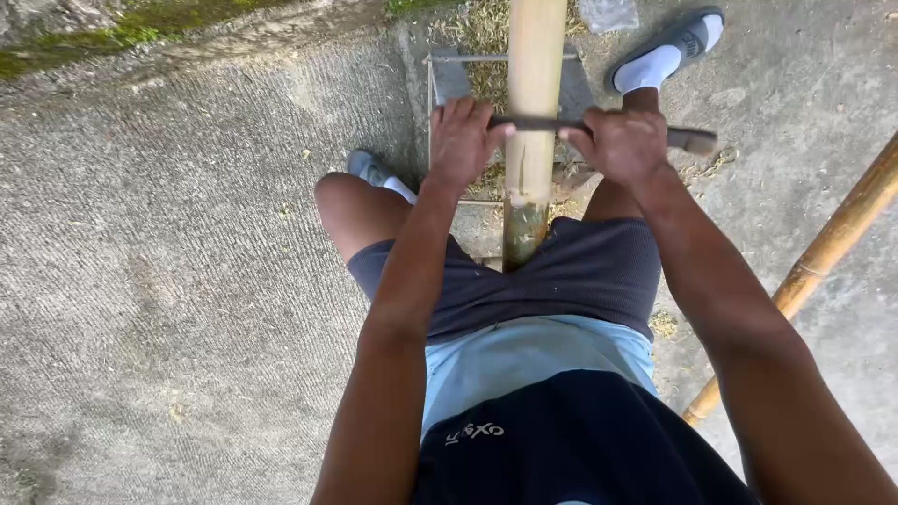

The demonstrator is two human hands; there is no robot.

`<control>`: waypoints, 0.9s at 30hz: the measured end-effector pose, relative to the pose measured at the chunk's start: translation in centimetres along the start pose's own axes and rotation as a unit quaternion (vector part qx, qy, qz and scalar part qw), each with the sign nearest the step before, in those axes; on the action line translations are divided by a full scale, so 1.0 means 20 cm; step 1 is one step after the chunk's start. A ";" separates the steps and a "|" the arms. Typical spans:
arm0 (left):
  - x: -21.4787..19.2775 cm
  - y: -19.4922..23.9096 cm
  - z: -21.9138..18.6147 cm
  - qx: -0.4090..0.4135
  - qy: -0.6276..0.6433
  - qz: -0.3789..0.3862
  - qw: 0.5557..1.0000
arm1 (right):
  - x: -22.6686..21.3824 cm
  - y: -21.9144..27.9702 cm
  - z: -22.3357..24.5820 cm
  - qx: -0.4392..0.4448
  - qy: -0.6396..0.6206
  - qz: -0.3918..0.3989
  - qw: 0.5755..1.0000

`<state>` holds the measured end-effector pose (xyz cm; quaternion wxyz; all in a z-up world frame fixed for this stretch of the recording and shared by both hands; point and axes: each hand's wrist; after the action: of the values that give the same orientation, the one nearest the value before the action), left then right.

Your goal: Scraping the outer layer of a bamboo pole using a hand-held knife.

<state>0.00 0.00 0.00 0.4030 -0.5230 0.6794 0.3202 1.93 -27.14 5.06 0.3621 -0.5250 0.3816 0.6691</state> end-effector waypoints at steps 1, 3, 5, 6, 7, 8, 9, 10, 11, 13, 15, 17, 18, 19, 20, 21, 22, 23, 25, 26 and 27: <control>0.00 -0.04 0.01 0.000 0.001 -0.001 1.000 | -0.01 -0.04 0.00 0.000 0.001 0.000 1.000; -0.01 -0.08 0.02 -0.065 0.060 0.015 0.996 | -0.03 -0.10 0.00 -0.015 0.022 0.007 1.000; 0.02 -0.07 0.04 -0.062 0.076 0.010 0.995 | -0.02 -0.08 0.00 -0.009 0.006 0.035 0.999; 0.03 -0.05 0.04 -0.056 0.089 0.004 0.994 | -0.01 -0.07 0.00 -0.001 -0.010 0.059 0.998; 0.04 -0.03 0.04 -0.060 0.091 0.006 0.994 | -0.03 -0.06 0.02 -0.002 -0.012 0.063 0.998; 0.04 -0.01 0.04 -0.064 0.088 0.016 0.994 | -0.04 -0.05 0.03 0.010 -0.012 0.080 0.997; 0.04 0.00 0.04 -0.066 0.085 0.024 0.994 | -0.06 -0.04 0.05 0.023 -0.011 0.094 0.995; 0.05 0.02 0.04 -0.067 0.086 0.025 0.994 | -0.04 -0.02 0.05 0.023 -0.011 0.096 0.995; 0.06 0.04 0.04 -0.066 0.090 0.020 0.993 | -0.02 0.00 0.06 0.010 -0.005 0.077 0.997; 0.08 0.09 0.03 -0.067 0.097 0.017 0.993 | 0.01 0.04 0.06 -0.003 0.001 0.060 0.998; 0.09 0.13 0.03 -0.031 0.086 -0.025 0.995 | 0.03 0.08 0.07 -0.014 -0.019 0.031 0.999; 0.07 0.17 -0.01 -0.050 0.088 0.004 0.995 | 0.01 0.13 0.11 0.000 -0.024 0.065 0.998; 0.05 0.18 -0.02 -0.069 0.089 0.034 0.993 | 0.00 0.15 0.12 0.013 -0.029 0.098 0.995; 0.06 0.21 -0.02 -0.070 0.087 0.033 0.993 | 0.03 0.18 0.12 0.012 -0.030 0.096 0.995; 0.06 0.24 -0.03 -0.058 0.082 0.014 0.995 | 0.06 0.21 0.13 0.007 -0.034 0.052 0.998; 0.07 0.27 -0.04 -0.044 0.078 -0.003 0.996 | 0.10 0.25 0.13 0.006 -0.039 0.008 0.999; 0.07 0.31 -0.05 -0.044 0.076 -0.002 0.996 | 0.09 0.30 0.15 0.006 -0.041 0.008 0.999; 0.08 0.35 -0.06 -0.045 0.077 0.022 0.996 | 0.08 0.35 0.18 0.016 -0.053 0.020 0.998; 0.08 0.38 -0.09 -0.044 0.075 0.044 0.995 | 0.10 0.42 0.19 0.027 -0.066 0.029 0.997; 0.07 0.38 -0.10 -0.043 0.068 0.053 0.995 | 0.12 0.45 0.18 0.020 -0.075 -0.013 0.997; 0.06 0.38 -0.09 -0.042 0.057 0.059 0.996 | 0.15 0.45 0.18 0.010 -0.086 -0.058 0.995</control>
<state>-7.97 -0.19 -0.18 0.3214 -0.5158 0.7170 0.3415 -8.18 -27.76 3.84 0.4372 -0.4831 0.3248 0.6856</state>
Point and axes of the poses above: each hand's wrist, its own y-axis away from the middle knuckle, its own x-axis out of the palm, z = x × y, and after that the axes turned 1 degree about x, right-handed
